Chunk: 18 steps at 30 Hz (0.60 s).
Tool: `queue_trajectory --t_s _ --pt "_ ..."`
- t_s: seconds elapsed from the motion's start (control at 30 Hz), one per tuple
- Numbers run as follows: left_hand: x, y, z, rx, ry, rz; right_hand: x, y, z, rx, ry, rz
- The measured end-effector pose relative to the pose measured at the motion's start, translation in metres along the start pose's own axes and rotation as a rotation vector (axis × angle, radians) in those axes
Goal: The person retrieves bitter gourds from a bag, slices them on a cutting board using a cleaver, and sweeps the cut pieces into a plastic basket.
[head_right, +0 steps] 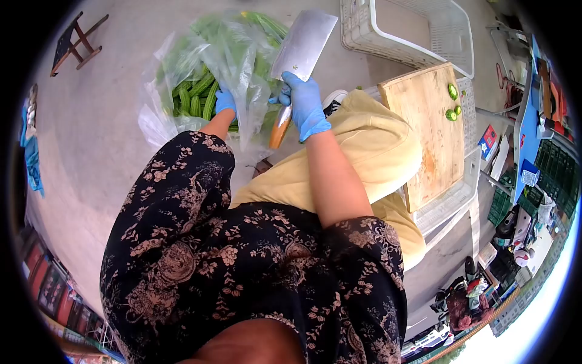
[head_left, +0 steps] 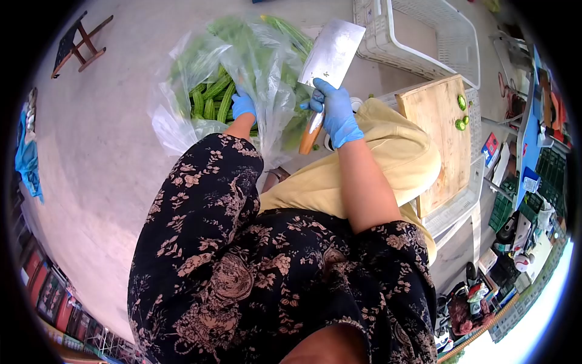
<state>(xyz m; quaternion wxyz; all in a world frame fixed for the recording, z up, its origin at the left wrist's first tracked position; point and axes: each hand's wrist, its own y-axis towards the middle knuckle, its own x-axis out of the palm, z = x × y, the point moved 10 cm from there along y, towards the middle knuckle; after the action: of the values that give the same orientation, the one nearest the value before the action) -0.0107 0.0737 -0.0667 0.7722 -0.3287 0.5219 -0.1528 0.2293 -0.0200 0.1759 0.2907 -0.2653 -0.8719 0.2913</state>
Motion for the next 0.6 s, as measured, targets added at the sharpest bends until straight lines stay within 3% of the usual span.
queue_trajectory --t_s 0.13,0.2,0.27,0.43,0.53,0.6 --pt "-0.019 0.002 0.024 0.167 0.047 -0.059 -0.008 -0.001 -0.014 -0.010 -0.005 0.048" --pt "-0.029 -0.001 0.019 0.235 0.089 -0.151 -0.016 -0.009 -0.007 0.008 0.019 0.077" --pt "-0.051 -0.039 0.021 0.274 -0.095 -0.358 -0.022 -0.011 -0.009 0.013 0.051 0.082" --pt "-0.098 -0.165 0.004 0.000 -0.873 -0.883 -0.042 -0.009 -0.003 0.019 0.227 0.053" --pt "-0.157 -0.224 0.008 0.053 -1.360 -0.817 -0.038 -0.019 -0.006 0.008 0.270 0.013" --pt "-0.178 -0.258 0.010 0.115 -1.665 -0.922 -0.037 -0.025 -0.011 -0.028 0.300 -0.038"
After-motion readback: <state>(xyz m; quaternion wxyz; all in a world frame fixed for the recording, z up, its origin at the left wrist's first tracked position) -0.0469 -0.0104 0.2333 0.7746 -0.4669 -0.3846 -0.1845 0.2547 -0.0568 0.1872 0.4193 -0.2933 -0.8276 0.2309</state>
